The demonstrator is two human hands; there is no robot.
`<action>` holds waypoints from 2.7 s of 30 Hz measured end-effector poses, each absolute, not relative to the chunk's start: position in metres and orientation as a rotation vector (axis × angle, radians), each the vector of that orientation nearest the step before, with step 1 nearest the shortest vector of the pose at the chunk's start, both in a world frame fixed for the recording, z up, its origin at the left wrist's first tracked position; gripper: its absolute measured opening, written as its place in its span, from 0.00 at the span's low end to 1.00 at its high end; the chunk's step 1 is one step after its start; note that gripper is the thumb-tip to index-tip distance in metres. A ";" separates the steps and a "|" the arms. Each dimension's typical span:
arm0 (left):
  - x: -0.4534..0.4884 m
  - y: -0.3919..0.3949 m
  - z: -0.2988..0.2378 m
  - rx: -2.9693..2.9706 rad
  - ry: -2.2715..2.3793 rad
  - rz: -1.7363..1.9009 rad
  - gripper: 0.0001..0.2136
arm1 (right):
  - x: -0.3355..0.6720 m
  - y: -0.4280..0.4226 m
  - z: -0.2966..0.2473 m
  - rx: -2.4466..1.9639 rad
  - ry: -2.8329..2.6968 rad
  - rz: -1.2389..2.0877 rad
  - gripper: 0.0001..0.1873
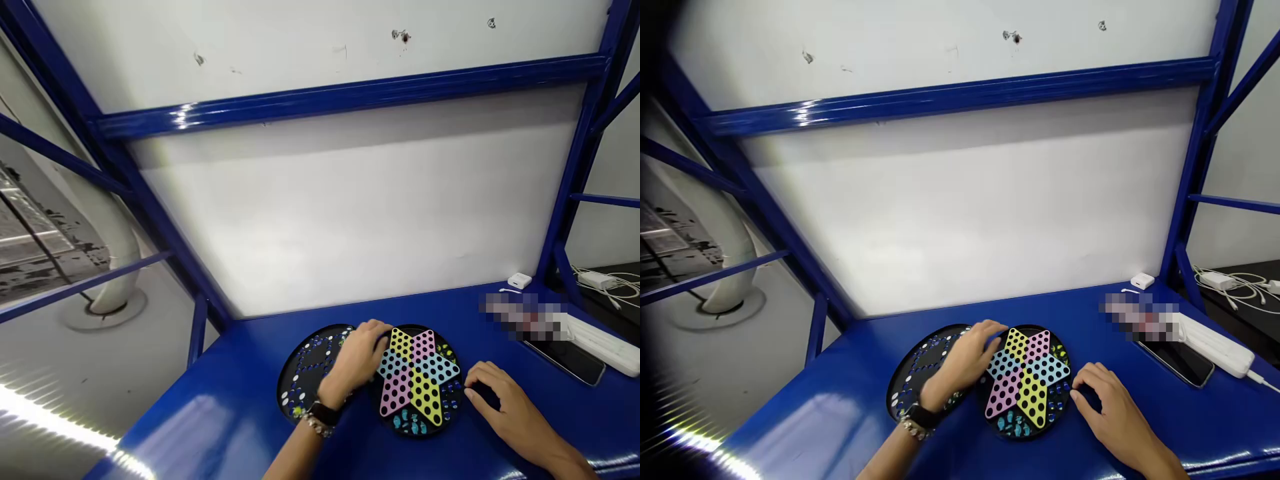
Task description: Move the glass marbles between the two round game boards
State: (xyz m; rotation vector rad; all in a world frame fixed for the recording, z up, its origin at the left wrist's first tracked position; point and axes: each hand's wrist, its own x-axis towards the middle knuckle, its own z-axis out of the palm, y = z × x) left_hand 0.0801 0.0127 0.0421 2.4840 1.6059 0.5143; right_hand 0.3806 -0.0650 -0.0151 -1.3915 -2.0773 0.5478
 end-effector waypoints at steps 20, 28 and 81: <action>-0.065 -0.069 0.053 1.815 1.844 0.315 0.17 | 0.385 -0.063 -0.020 -1.371 -2.063 0.599 0.12; -0.062 -0.065 0.051 1.927 1.896 0.181 0.12 | 0.381 -0.066 -0.010 -1.377 -2.053 0.568 0.13; -0.020 -0.087 0.047 2.130 1.801 0.300 0.14 | 0.384 -0.063 -0.015 -1.393 -2.081 0.618 0.15</action>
